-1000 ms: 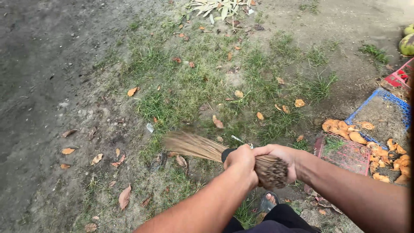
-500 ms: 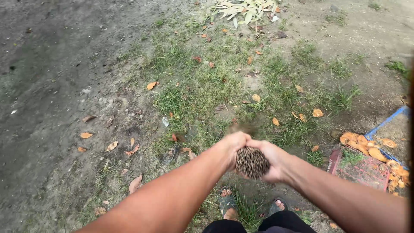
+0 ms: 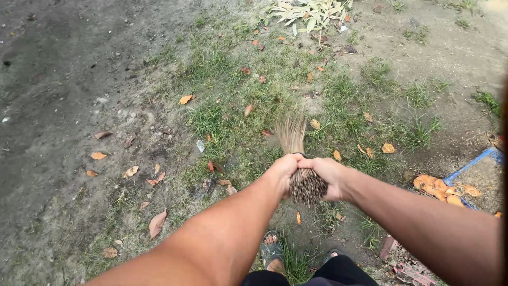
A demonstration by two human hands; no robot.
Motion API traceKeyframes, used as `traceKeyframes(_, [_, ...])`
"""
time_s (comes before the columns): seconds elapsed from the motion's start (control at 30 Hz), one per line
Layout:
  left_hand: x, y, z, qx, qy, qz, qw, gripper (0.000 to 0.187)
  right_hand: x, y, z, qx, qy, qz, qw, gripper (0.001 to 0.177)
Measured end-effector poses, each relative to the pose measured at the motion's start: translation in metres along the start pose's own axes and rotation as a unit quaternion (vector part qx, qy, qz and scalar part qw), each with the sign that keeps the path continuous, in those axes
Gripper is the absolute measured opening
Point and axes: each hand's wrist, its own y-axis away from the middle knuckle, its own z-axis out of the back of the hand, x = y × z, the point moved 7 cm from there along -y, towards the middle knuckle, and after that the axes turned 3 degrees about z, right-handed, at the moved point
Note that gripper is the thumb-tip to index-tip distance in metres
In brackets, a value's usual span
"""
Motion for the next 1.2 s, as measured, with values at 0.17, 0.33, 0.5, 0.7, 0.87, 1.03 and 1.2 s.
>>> traceKeyframes(0.17, [0.025, 0.034, -0.023, -0.166, 0.168, -0.02, 0.972, 0.022, 0.01, -0.003, 0.025, 0.105, 0.25, -0.202, 0.941, 0.055])
traceKeyframes(0.33, [0.034, 0.04, -0.068, -0.113, 0.089, -0.026, 0.989, 0.01, 0.035, 0.064, 0.055, 0.007, 0.19, -0.113, 0.975, 0.041])
traceKeyframes(0.5, [0.032, -0.041, -0.096, -0.027, -0.065, 0.056, 0.996, 0.014, 0.036, 0.073, 0.058, -0.016, -0.067, -0.084, 0.994, 0.035])
traceKeyframes(0.7, [-0.106, -0.162, -0.101, -0.041, -0.105, 0.061, 0.992, 0.015, 0.14, -0.052, 0.083, -0.026, -0.148, 0.002, 0.989, 0.027])
traceKeyframes(0.87, [-0.2, -0.189, -0.163, -0.206, -0.146, -0.066, 0.966, 0.015, 0.247, -0.139, 0.126, 0.139, -0.088, -0.022, 0.986, 0.039])
traceKeyframes(1.03, [-0.194, -0.196, -0.269, -0.216, -0.126, -0.065, 0.966, 0.029, 0.302, -0.095, 0.22, 0.018, -0.073, -0.048, 0.996, 0.04])
traceKeyframes(1.2, [-0.154, -0.223, -0.313, -0.007, -0.146, 0.094, 0.985, 0.032, 0.345, -0.029, 0.233, 0.096, -0.02, -0.078, 0.992, 0.051])
